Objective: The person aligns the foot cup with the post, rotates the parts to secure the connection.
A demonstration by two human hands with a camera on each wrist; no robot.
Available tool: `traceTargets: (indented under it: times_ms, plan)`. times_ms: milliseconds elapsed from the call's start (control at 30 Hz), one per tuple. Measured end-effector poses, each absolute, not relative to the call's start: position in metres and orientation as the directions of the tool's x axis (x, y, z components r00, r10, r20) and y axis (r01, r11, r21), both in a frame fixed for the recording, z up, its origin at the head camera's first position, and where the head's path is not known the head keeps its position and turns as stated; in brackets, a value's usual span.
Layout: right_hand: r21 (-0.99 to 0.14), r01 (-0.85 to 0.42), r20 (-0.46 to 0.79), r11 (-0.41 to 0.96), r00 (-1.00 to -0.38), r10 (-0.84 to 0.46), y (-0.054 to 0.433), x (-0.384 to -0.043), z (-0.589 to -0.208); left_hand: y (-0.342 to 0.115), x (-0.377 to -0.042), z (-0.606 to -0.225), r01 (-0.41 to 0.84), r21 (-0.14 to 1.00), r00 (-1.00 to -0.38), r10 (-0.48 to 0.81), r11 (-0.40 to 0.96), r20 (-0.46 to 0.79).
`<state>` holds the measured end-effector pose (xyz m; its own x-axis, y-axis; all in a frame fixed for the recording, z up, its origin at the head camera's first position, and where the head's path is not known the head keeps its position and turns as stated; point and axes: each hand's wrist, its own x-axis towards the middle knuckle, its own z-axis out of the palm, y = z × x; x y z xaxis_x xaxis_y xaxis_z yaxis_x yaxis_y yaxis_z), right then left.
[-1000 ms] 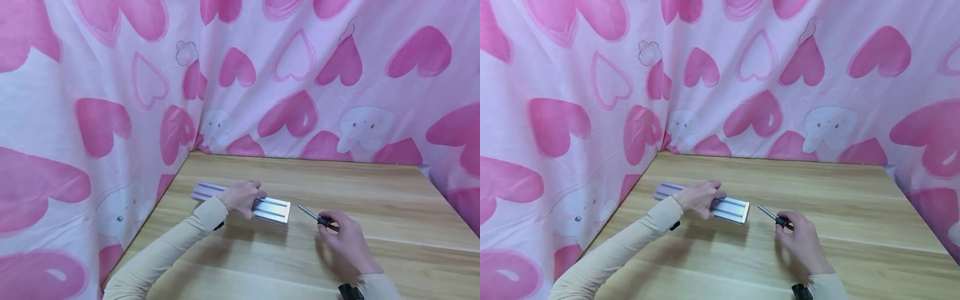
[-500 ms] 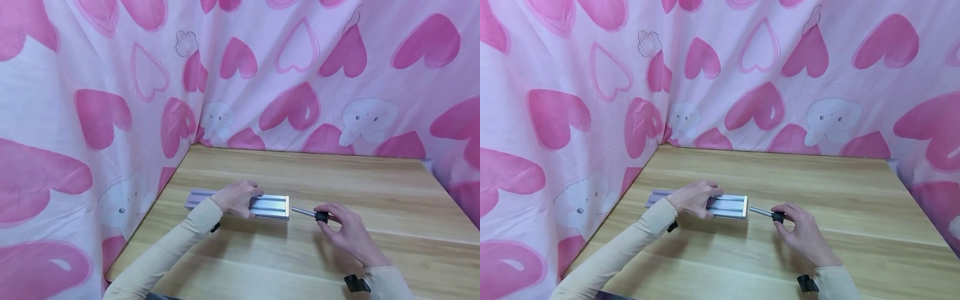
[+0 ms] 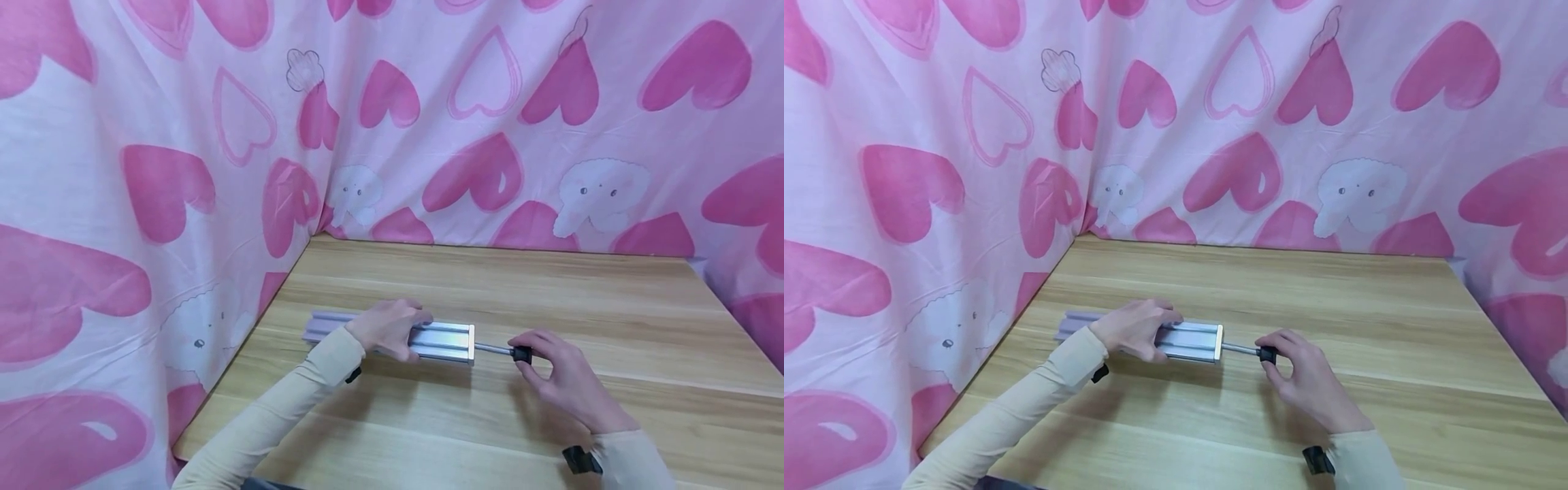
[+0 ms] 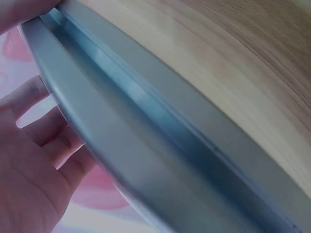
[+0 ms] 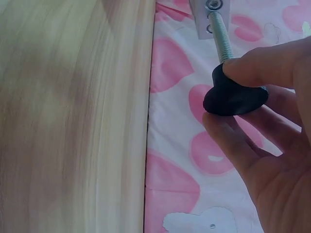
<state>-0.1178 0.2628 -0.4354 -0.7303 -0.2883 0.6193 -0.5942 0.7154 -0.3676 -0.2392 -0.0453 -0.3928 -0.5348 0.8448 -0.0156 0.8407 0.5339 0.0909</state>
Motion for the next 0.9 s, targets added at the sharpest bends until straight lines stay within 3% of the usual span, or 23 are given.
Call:
traceTargets:
  times_ms: [267, 700, 900]
  plan:
    - [-0.414, -0.629, 0.618, 0.658, -0.725, -0.304, 0.267, -0.117, -0.426, -0.039, -0.234, -0.388, 0.855, 0.077, -0.515, 0.857, 0.513, 0.003]
    - [-0.638, -0.496, 0.462, 0.589, -0.858, -0.223, 0.272, -0.112, -0.429, -0.040, -0.234, -0.393, 0.858, 0.072, -0.510, 0.860, 0.509, -0.005]
    - [-0.688, -0.453, 0.430, 0.567, -0.884, -0.186, 0.276, -0.112, -0.436, -0.040, -0.233, -0.395, 0.856, 0.094, -0.510, 0.860, 0.508, 0.002]
